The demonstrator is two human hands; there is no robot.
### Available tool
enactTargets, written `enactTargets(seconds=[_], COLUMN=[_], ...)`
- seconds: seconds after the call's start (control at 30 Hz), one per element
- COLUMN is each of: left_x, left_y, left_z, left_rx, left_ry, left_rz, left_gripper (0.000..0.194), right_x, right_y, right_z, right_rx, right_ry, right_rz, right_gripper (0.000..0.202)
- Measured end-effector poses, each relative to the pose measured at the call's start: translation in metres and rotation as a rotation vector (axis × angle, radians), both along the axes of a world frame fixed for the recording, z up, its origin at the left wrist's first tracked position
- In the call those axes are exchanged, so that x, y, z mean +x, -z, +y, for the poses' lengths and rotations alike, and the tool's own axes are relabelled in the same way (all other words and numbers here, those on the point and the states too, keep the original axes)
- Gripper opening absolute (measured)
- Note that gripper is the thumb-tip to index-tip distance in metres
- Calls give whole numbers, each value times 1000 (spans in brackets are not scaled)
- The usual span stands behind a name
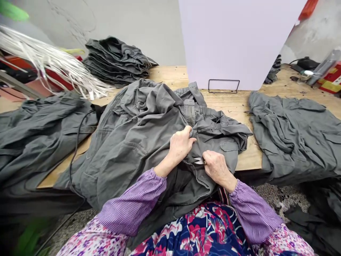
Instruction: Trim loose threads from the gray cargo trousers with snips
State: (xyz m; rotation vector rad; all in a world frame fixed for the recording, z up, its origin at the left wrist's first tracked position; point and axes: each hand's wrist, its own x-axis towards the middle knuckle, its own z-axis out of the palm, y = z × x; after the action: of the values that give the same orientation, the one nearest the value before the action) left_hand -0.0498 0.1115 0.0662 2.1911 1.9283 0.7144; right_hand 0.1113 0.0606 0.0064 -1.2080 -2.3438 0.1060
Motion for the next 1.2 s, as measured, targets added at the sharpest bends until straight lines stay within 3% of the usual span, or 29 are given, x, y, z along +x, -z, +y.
enactTargets(seconds=[0.07, 0.2, 0.27, 0.37, 0.5, 0.67, 0.77, 1.03, 1.2], left_x=[-1, -9, -11, -12, -16, -14, -7, -10, -12], left_y=[1, -1, -1, 2, 8, 14, 18, 25, 25], left_z=[4, -5, -16, -33, -49, -56, -55, -71, -77], left_rx=[-42, -256, -311, -282, -237, -275, -238, -244, -198], left_ry=[37, 195, 188, 77, -60, 13, 22, -37, -57], left_rz=[-163, -740, -926, -1045, -981, -544, -431, -688, -773], left_gripper=[24, 26, 27, 26, 17, 19, 17, 16, 16], right_x=[4, 16, 19, 20, 19, 17, 16, 17, 15], right_y=[-6, -14, -10, 1, 10, 8, 7, 12, -1], right_z=[-9, -30, -38, -42, -41, -41, -41, -37, -33], right_rx=[-11, -95, -130, -132, -108, -112, -130, -182, -212], right_ry=[-42, -120, -127, -125, -122, -125, -122, -84, -88], right_rz=[90, 246, 291, 315, 306, 305, 303, 303, 287], right_gripper=[19, 17, 17, 16, 16, 18, 20, 21, 6])
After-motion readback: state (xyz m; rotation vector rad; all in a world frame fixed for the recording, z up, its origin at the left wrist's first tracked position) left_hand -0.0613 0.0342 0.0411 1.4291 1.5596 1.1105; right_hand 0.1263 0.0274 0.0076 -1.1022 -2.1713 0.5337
